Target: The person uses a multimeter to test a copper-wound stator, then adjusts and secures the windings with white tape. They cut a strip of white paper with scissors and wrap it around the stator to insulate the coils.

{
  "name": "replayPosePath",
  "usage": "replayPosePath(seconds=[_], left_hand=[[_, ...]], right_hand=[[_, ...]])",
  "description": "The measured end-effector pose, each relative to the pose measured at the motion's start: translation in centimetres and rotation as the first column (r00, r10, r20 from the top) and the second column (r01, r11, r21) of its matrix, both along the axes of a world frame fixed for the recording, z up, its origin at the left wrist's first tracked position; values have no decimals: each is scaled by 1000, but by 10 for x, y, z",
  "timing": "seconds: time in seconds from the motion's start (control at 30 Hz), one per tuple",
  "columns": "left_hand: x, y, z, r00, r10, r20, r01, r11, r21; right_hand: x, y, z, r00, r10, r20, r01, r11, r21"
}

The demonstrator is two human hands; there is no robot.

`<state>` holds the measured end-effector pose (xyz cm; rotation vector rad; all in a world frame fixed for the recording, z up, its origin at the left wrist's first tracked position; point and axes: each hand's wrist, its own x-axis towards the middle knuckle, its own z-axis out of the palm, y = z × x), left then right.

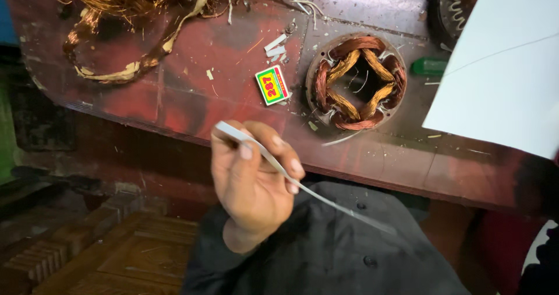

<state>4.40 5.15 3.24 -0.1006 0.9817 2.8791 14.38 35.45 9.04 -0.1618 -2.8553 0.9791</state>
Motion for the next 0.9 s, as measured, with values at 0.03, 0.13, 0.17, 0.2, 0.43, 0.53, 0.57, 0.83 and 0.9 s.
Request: replayPosePath(seconds=[0.03,0.13,0.17,0.2,0.43,0.53,0.57,0.83,0.9], left_hand=[[6,3,-1,1000,-17,-20,18,999,30],[23,11,-4,994,-53,-96,57,998,41],[28,14,-6,991,-62,-122,66,997,29],[31,16,-9,978,-102,-184,101,995,-12],[49,49,-26,880,-368,-301,331,928,-169],[38,44,-29,823,-401,-403,204,870,-448],[33,40,-28,817,-386,-428,124,843,-524],[-21,16,-9,823,-321,-468,-452,129,-883],[-24,18,-5,816,-350,-461,-476,46,-878]], right_hand=[[-7,-9,4,998,54,10,-54,998,9],[-24,-28,18,986,165,36,-166,986,27],[-29,-34,20,981,189,42,-190,981,25],[-32,-39,22,978,206,44,-207,978,25],[-17,-69,3,971,236,29,-233,969,-86],[-4,-85,-29,985,152,-83,-162,979,-126],[4,-87,-34,994,93,-62,-100,988,-116],[21,-74,-62,971,136,-197,-138,990,4],[20,-76,-67,948,234,-216,-238,971,11]])
